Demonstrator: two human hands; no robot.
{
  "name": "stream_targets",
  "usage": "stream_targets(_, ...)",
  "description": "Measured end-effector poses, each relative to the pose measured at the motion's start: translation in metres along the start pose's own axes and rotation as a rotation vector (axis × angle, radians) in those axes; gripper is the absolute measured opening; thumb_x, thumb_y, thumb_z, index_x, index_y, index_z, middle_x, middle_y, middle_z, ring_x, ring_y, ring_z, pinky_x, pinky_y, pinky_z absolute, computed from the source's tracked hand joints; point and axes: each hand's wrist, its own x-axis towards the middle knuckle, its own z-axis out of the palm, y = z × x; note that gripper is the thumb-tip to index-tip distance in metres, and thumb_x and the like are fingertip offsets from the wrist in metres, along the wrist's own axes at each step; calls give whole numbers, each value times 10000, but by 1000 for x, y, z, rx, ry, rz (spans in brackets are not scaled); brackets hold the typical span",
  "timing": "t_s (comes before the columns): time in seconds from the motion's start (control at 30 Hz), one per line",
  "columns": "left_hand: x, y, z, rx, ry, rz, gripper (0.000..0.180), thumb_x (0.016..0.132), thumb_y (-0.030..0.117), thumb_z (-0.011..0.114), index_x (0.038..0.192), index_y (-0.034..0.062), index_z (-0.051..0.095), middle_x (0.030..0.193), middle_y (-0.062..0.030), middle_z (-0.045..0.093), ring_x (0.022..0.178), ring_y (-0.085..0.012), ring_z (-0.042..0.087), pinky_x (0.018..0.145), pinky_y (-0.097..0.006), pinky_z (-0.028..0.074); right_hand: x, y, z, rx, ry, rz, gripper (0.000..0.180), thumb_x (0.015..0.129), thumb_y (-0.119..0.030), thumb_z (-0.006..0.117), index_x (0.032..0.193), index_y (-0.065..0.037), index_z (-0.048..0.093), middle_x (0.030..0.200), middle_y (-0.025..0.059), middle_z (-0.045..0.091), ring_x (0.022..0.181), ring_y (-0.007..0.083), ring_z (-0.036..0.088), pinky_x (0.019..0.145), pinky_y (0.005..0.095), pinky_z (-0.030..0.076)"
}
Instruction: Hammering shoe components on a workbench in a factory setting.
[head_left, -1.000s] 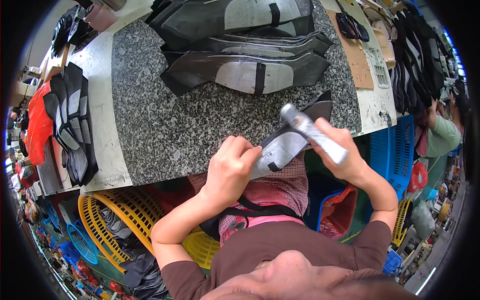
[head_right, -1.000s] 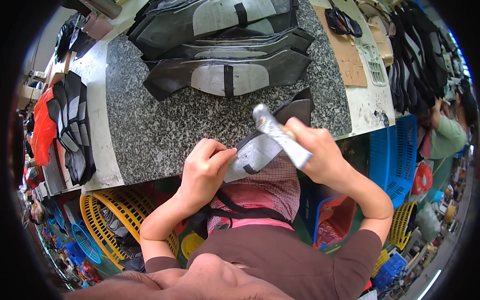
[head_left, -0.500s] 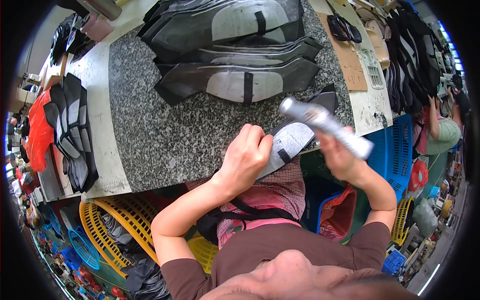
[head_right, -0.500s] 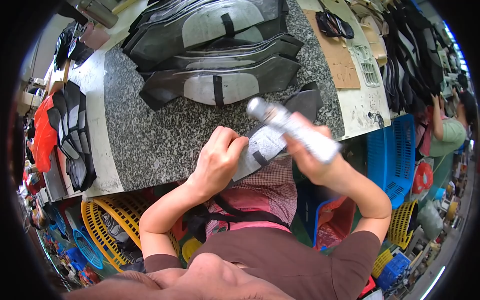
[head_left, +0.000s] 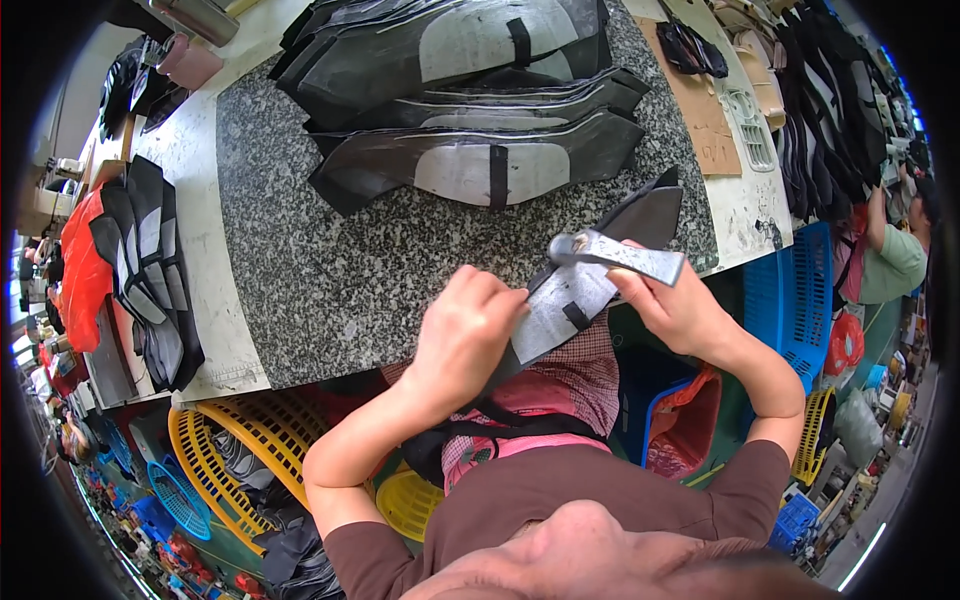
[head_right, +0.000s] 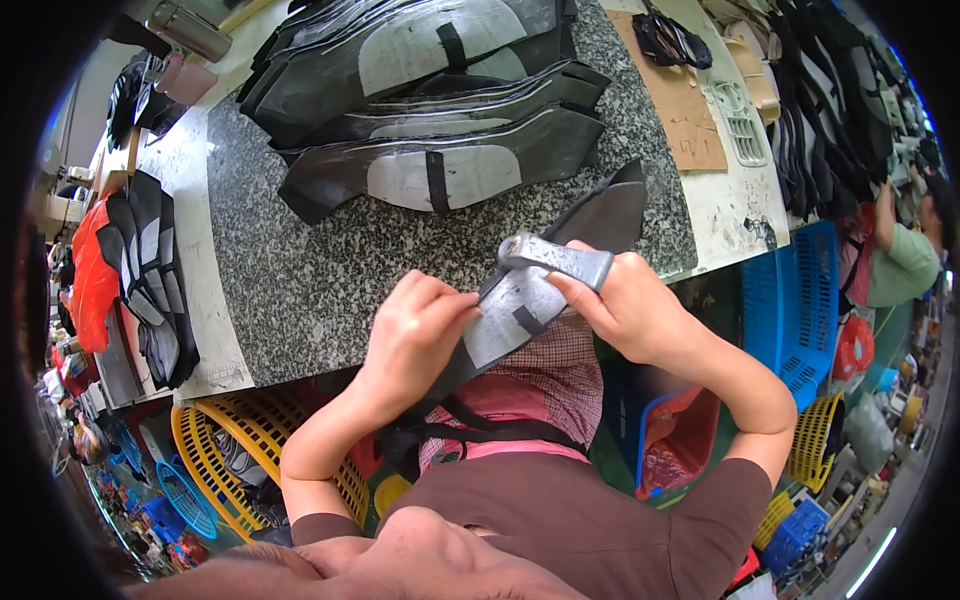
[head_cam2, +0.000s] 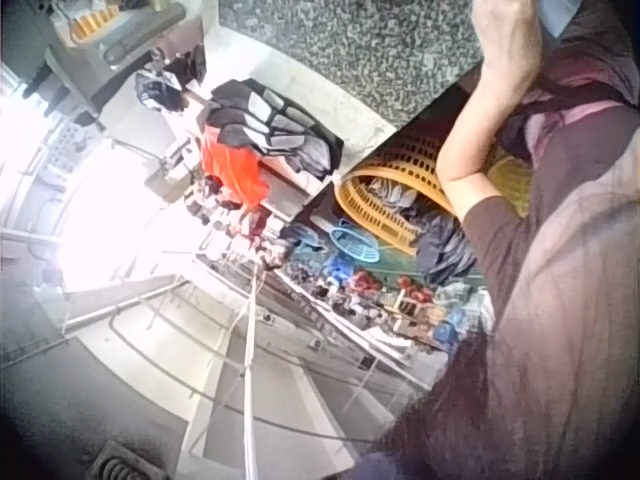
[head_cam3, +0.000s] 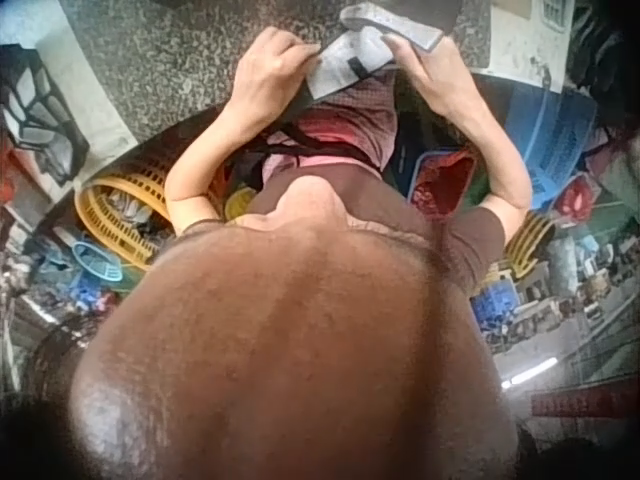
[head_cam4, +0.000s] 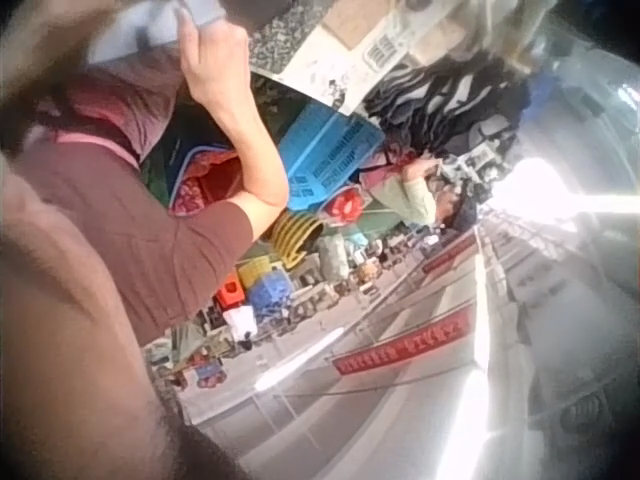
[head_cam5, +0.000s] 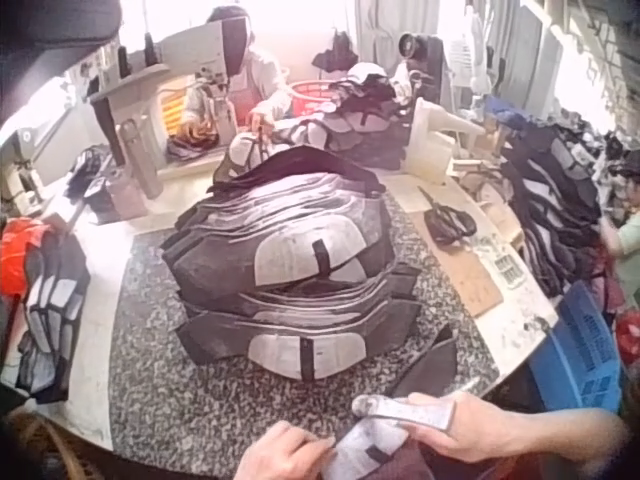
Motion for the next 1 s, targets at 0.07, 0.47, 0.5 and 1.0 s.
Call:
stream_targets(0.07, -7, 7, -2, 129, -35, 129, 325, 767, -7, 679, 1080, -85, 713, 910, -134, 609, 877, -287, 601, 716, -365, 547, -2, -17, -6, -1, 37, -80, 92, 981, -43, 631, 1046, 22, 620, 829, 199, 636, 718, 438, 658, 621, 451, 506)
stream_targets(0.47, -15, 5, 2, 330, 15, 266, 301, 754, 21, 699, 1048, -42, 718, 936, -109, 650, 830, -267, 621, 694, -358, 550, -9, -32, 7, 61, -18, -173, 164, 896, 49, 671, 1045, 11, 614, 952, 230, 659, 813, 457, 678, 651, 443, 538)
stream_targets(0.5, -17, 5, 0, 329, 16, 263, 301, 754, 21, 699, 1048, -42, 718, 936, -109, 650, 830, -267, 621, 694, -358, 550, -10, -32, 18, 34, -87, -174, 188, 881, 17, 652, 1048, 9, 569, 871, 249, 664, 811, 480, 680, 668, 494, 542)
stream_targets(1.0, -42, -1, -23, 35, 5, -52, 133, 801, 50, 821, 903, 28, 737, 852, -76, 655, 813, -276, 623, 684, -376, 541, -3, -46, 30, -159, -237, -2, 152, 999, -147, 617, 1038, -15, 554, 826, 250, 650, 781, 486, 664, 657, 549, 506)
